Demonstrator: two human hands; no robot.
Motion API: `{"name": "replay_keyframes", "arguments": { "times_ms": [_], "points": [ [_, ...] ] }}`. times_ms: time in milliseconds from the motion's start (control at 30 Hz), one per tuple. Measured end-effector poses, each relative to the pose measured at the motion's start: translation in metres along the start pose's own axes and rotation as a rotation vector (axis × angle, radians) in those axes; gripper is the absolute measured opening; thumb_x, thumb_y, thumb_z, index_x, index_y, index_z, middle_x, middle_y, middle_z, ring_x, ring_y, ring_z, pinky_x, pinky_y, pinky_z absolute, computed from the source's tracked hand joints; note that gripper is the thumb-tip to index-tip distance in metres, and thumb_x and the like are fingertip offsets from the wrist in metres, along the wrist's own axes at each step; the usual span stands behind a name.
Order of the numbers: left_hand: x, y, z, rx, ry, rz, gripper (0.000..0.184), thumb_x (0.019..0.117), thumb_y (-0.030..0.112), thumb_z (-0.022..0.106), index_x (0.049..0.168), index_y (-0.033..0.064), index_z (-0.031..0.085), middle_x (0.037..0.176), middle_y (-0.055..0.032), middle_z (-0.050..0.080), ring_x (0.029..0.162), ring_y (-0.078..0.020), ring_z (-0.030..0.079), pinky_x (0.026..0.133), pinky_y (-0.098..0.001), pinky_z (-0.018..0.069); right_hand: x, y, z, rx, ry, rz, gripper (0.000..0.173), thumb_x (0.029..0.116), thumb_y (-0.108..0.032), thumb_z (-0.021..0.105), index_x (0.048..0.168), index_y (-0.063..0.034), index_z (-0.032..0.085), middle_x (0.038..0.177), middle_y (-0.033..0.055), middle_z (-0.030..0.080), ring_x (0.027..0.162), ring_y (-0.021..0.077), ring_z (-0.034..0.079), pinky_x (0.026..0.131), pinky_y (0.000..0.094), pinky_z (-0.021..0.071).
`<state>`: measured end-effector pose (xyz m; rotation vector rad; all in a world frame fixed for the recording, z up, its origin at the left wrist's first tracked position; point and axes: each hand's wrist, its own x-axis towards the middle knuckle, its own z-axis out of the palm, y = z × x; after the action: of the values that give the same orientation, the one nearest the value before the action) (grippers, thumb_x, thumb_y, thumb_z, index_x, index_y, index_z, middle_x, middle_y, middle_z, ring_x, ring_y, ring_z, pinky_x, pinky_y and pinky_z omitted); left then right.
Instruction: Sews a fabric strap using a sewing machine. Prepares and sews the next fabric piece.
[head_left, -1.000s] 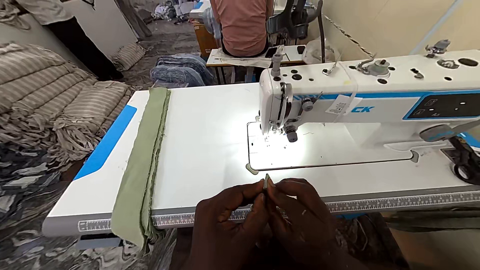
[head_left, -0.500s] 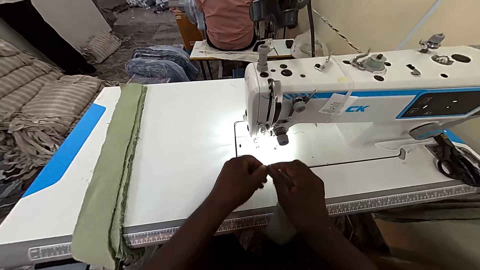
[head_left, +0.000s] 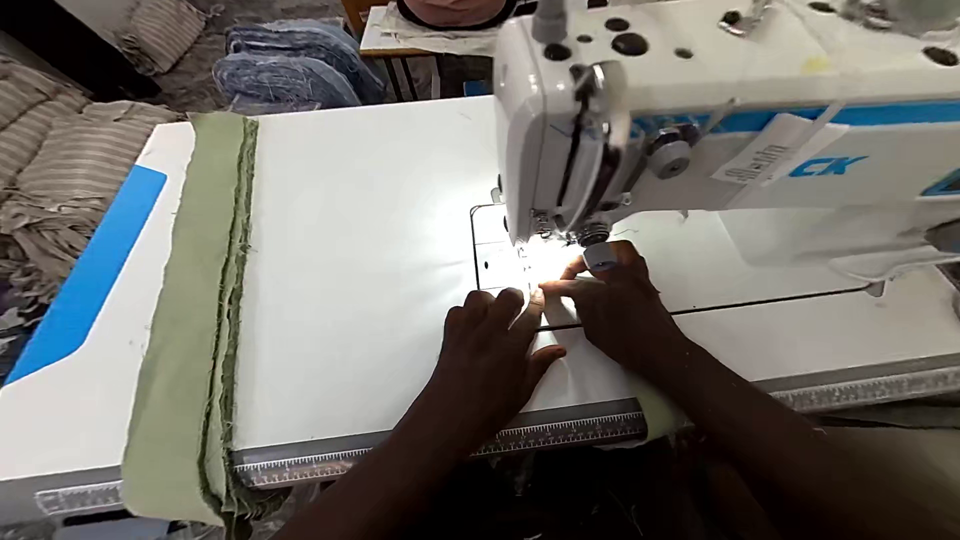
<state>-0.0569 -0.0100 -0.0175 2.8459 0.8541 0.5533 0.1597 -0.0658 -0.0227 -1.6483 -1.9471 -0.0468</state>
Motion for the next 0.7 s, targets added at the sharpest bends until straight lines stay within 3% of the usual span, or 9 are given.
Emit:
{"name": "replay_keyframes", "arguments": {
  "times_ms": [100, 267, 333, 400, 500, 567, 633, 700],
  "points": [
    [0.007, -0.005, -0.003, 0.017, -0.039, -0.006, 0.058, 0.1019, 0.062, 0.043, 0.137, 0.0206, 0.064, 0.136, 0.0007, 0.059, 0.111, -0.0246, 0.055, 0.081, -0.0428, 0.0444, 0.008, 0.003, 0.004, -0.056, -0.031, 0.013, 0.036, 0.0971, -0.014, 0.053, 0.113, -0.0307, 0.08, 0.106, 0.0036, 0.066, 0.107, 0.0298, 0.056, 0.082, 0.0474, 0.0438],
    [0.028, -0.004, -0.004, 0.064, -0.067, -0.056, 0.05, 0.1059, 0.051, 0.041, 0.135, 0.0187, 0.065, 0.133, 0.0001, 0.06, 0.109, -0.0254, 0.054, 0.079, -0.0447, 0.0421, 0.028, 0.017, 0.004, -0.131, -0.048, -0.025, 0.029, 0.095, -0.013, 0.056, 0.105, -0.0264, 0.079, 0.104, 0.0068, 0.069, 0.109, 0.0359, 0.056, 0.08, 0.0507, 0.0435],
    [0.03, 0.002, -0.001, 0.1, -0.041, -0.053, 0.047, 0.1053, 0.045, 0.042, 0.131, 0.0152, 0.067, 0.12, -0.0029, 0.063, 0.103, -0.0261, 0.056, 0.077, -0.0444, 0.0426, 0.026, 0.017, -0.003, -0.123, -0.091, -0.041, 0.028, 0.0943, -0.013, 0.058, 0.106, -0.0276, 0.079, 0.109, 0.0055, 0.067, 0.114, 0.0349, 0.055, 0.082, 0.0506, 0.0439],
    [0.034, 0.008, 0.003, 0.145, 0.008, -0.027, 0.039, 0.1009, 0.036, 0.048, 0.118, 0.009, 0.071, 0.093, -0.0061, 0.066, 0.084, -0.0261, 0.062, 0.068, -0.0422, 0.0462, 0.014, 0.014, -0.019, -0.055, -0.072, -0.023, 0.03, 0.0934, -0.015, 0.058, 0.11, -0.027, 0.08, 0.114, 0.0025, 0.067, 0.116, 0.0295, 0.057, 0.087, 0.0497, 0.0468],
    [0.047, 0.015, -0.002, 0.2, -0.071, 0.016, 0.028, 0.0989, 0.028, 0.054, 0.106, 0.005, 0.069, 0.065, -0.0055, 0.061, 0.059, -0.0244, 0.063, 0.053, -0.0389, 0.049, -0.031, 0.021, -0.066, -0.024, 0.273, 0.122, 0.024, 0.0933, -0.011, 0.059, 0.107, -0.0071, 0.079, 0.103, 0.0107, 0.073, 0.097, 0.0221, 0.071, 0.084, 0.0412, 0.0597],
    [0.052, 0.015, -0.005, 0.206, -0.112, 0.028, 0.025, 0.0995, 0.028, 0.055, 0.104, 0.0058, 0.067, 0.061, -0.0039, 0.057, 0.054, -0.0235, 0.061, 0.05, -0.0383, 0.0482, -0.078, 0.051, -0.105, -0.187, 0.449, 0.272, 0.024, 0.098, -0.008, 0.058, 0.111, 0.0058, 0.073, 0.108, 0.0243, 0.072, 0.099, 0.0325, 0.071, 0.088, 0.047, 0.058],
    [0.053, 0.015, -0.004, 0.222, -0.111, 0.033, 0.024, 0.0977, 0.027, 0.057, 0.103, 0.0061, 0.068, 0.059, -0.0032, 0.056, 0.053, -0.0229, 0.06, 0.049, -0.0375, 0.0473, -0.126, 0.096, -0.123, -0.321, 0.495, 0.395, 0.028, 0.1024, -0.012, 0.055, 0.12, 0.0035, 0.071, 0.12, 0.0245, 0.069, 0.112, 0.0366, 0.067, 0.097, 0.05, 0.0539],
    [0.053, 0.017, -0.003, 0.24, -0.113, 0.034, 0.022, 0.0979, 0.028, 0.058, 0.101, 0.0075, 0.066, 0.059, -0.0025, 0.056, 0.053, -0.0222, 0.06, 0.05, -0.037, 0.0473, -0.146, 0.112, -0.118, -0.372, 0.487, 0.378, 0.031, 0.101, -0.013, 0.054, 0.124, 0.0014, 0.07, 0.13, 0.0237, 0.066, 0.125, 0.0401, 0.06, 0.106, 0.0531, 0.0488]
  ]
}}
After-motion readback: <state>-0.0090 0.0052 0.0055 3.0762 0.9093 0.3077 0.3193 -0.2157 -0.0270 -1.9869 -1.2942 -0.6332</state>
